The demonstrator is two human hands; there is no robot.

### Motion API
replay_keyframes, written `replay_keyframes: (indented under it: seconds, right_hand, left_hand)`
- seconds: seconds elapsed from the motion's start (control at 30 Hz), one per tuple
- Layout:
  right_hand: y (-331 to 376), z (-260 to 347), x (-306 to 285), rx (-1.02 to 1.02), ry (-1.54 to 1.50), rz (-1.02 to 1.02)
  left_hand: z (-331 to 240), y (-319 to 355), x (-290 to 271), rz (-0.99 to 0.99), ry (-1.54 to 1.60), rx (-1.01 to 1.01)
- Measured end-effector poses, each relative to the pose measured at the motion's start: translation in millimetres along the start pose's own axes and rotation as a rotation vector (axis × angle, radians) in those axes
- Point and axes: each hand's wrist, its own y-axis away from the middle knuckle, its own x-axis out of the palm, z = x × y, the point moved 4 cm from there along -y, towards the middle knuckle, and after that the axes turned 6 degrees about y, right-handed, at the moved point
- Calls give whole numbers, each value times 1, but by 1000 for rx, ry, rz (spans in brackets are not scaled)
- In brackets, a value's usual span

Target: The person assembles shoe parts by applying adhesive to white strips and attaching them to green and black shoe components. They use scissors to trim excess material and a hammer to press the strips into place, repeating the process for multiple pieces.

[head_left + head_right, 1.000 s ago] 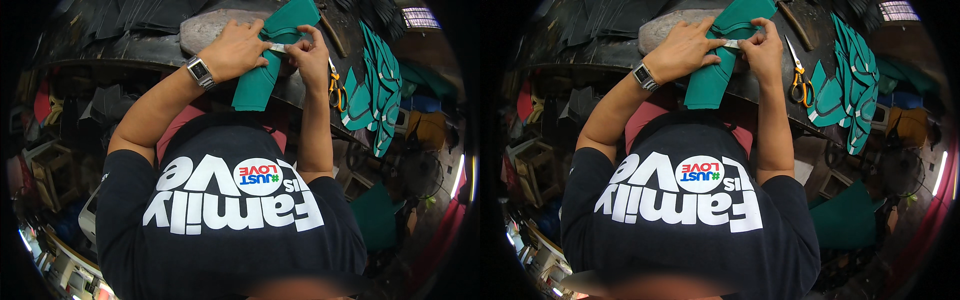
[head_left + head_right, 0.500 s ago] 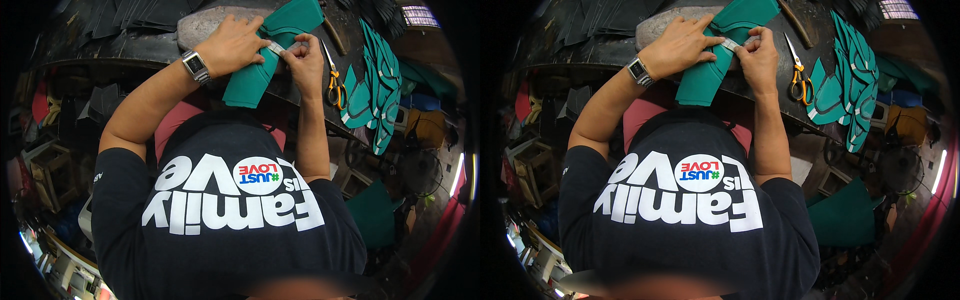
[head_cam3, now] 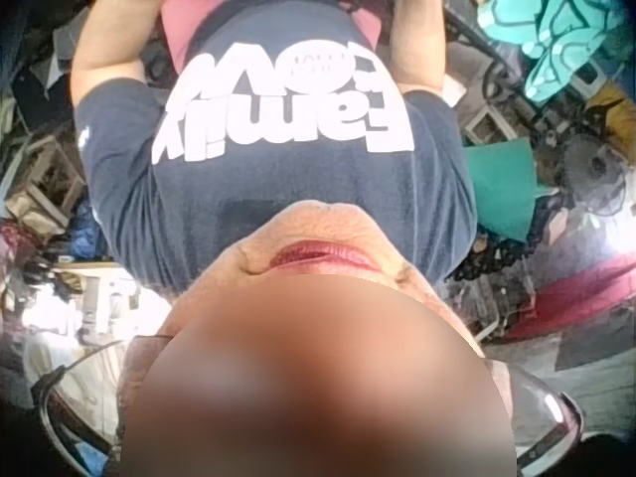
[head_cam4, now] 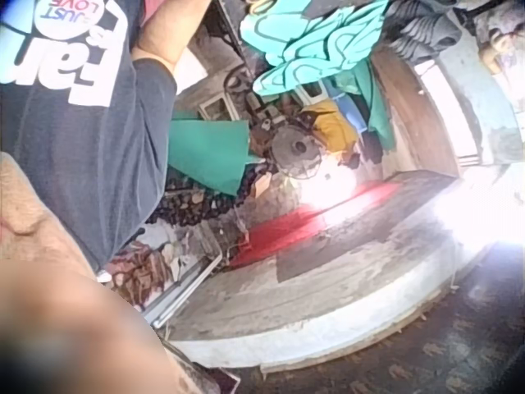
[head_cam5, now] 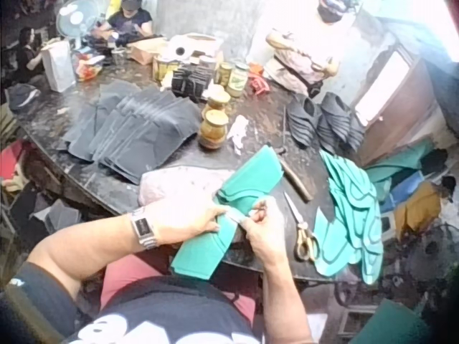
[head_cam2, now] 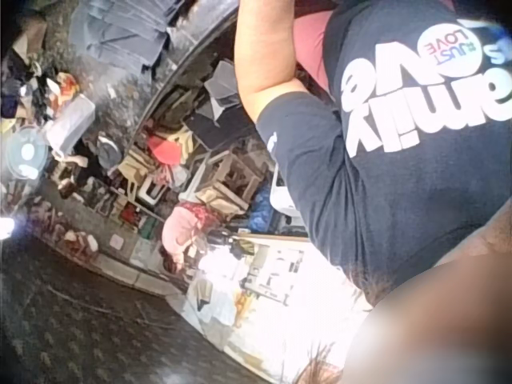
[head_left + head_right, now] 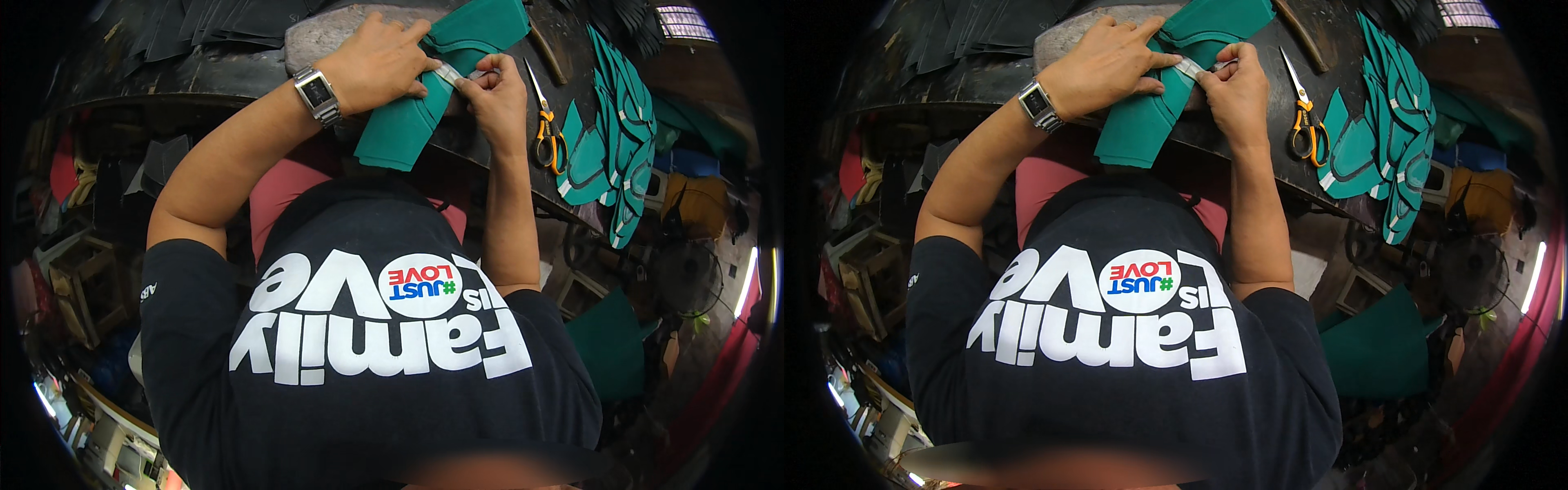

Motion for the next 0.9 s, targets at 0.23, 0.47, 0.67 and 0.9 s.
replay_keyframes:
  seconds: [0.23, 0.47, 0.67, 0.9]
  right_hand:
    - [-5, -2, 3, -85, 138, -30]
    - [2, -7, -8, -35, 346, -85]
    - [7, -12, -34, -23, 259, -91]
    - [-85, -38, -85, -317, 756, -419]
  left_hand:
    - [8, -4, -1, 129, 298, -96]
    - [9, -1, 1, -31, 150, 32]
    - [20, 3, 10, -82, 479, -6]
    - [33, 12, 20, -231, 981, -179]
